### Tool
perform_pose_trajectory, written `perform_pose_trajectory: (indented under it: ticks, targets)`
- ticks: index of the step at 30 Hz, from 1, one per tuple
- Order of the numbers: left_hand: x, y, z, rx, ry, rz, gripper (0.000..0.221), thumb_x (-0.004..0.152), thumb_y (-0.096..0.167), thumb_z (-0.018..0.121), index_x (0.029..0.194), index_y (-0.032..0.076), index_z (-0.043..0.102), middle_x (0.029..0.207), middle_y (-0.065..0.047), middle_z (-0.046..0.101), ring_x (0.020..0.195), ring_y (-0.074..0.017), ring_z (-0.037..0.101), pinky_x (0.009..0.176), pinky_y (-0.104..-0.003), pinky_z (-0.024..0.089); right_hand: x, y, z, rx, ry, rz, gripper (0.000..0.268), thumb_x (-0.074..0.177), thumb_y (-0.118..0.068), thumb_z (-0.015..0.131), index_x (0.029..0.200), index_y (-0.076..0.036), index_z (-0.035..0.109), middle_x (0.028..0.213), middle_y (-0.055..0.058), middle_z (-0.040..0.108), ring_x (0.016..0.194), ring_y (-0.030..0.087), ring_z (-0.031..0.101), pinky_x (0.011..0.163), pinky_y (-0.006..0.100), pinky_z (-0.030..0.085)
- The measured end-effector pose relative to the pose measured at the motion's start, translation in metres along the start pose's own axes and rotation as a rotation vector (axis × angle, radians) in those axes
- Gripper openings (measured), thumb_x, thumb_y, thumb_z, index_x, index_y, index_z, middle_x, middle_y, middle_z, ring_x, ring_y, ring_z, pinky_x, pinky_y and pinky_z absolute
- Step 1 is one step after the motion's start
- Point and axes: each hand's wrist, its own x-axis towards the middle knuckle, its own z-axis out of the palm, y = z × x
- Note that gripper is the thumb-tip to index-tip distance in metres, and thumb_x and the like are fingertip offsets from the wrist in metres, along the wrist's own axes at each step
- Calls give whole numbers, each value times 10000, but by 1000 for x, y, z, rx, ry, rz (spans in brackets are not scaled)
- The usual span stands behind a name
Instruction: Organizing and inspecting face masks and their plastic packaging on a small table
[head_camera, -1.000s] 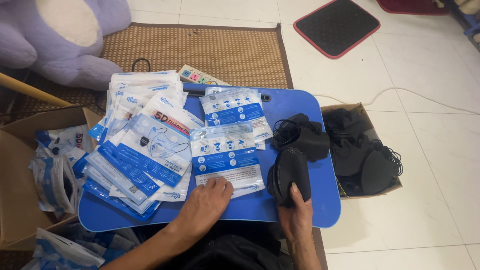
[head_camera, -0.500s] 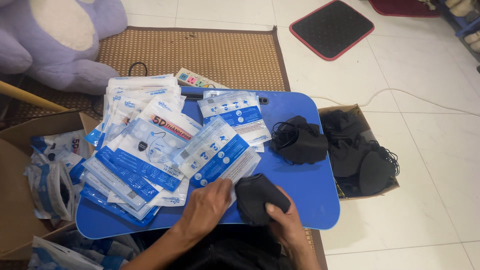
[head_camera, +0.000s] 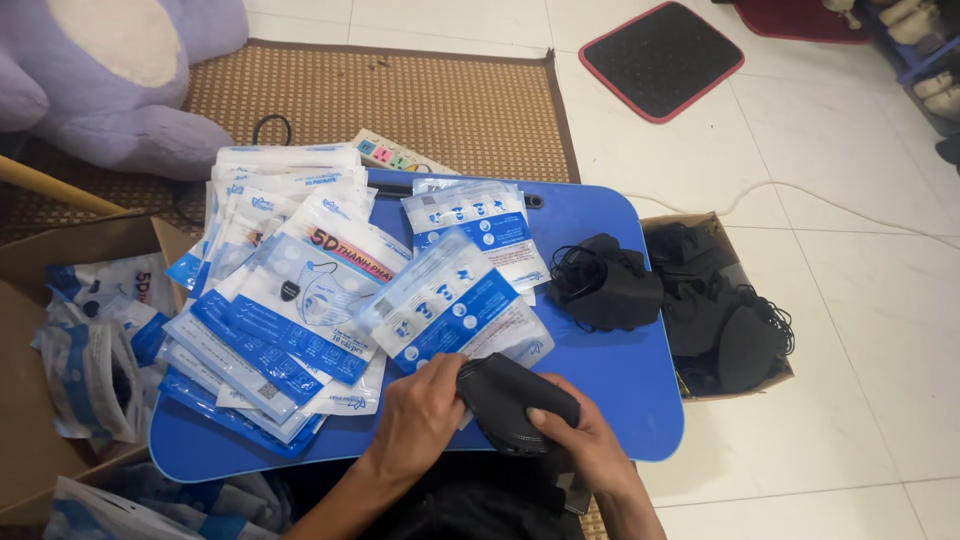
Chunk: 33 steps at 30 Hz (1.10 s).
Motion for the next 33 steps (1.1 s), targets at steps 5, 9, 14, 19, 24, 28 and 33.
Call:
perform_pose_trajectory:
  ticks: [5, 9, 14, 19, 24, 28, 33]
  targets:
    - [3, -7, -2, -41, 77, -37, 231, 859, -71, 637, 1064, 28, 601, 934, -108, 680, 817, -265, 707, 614, -375, 561, -4, -28, 13, -221, -35, 70, 662, 815, -270, 725, 1462, -179, 613, 1456, 92, 655, 1271, 241, 658, 1021, 353, 535]
    - [5, -10, -4, -28, 65, -104, 92, 970, 21, 631, 1055, 53, 620, 938, -86, 693, 791, -223, 711, 580, -340, 574, -1, -32, 16, -307, -62, 27, 684, 847, -319, 706, 1505, -212, 551, 1589, 36, 513, 1442, 226, 517, 1084, 386, 478]
    - [7, -12, -9, 3, 111, -102, 43, 1005, 71, 600, 1045, 68, 611, 903, -70, 680, 738, -220, 683, 544, -344, 541, 5, -32, 23, -478, 10, -43, 694, 889, -207, 637, 1559, -249, 460, 1625, -22, 495, 1485, 122, 433, 1182, 305, 324]
    - [12, 4, -21, 94, -40, 196, 83, 951, -3, 608, 969, 74, 583, 817, -72, 580, 682, -250, 586, 527, -380, 466, 11, -21, 26, -558, 75, -131, 710, 886, -277, 649, 1555, -194, 429, 1614, 29, 487, 1497, 161, 416, 1198, 336, 305]
    - [15, 17, -17, 1, -99, 285, 195, 874, 26, 661, 1064, 39, 620, 869, -94, 605, 762, -291, 587, 603, -413, 465, 8, -28, 52, -487, 318, -5, 578, 842, -353, 690, 1391, -225, 561, 1301, 43, 719, 1192, 133, 654, 1028, 294, 481]
    - [18, 33, -20, -65, -39, 335, 113, 973, 27, 552, 1065, 38, 617, 780, -72, 543, 660, -270, 535, 552, -402, 414, 9, -32, 68, -404, 451, -54, 735, 859, -231, 618, 1544, -203, 352, 1449, 67, 607, 1225, 176, 669, 1039, 337, 499]
    - [24, 28, -27, -72, 5, 311, 140, 1042, 87, 529, 927, 104, 606, 761, -59, 548, 644, -281, 532, 566, -422, 402, 10, -14, 55, -318, 378, -196, 845, 855, -179, 639, 1609, -173, 259, 1666, 37, 360, 1473, 120, 376, 1187, 319, 289]
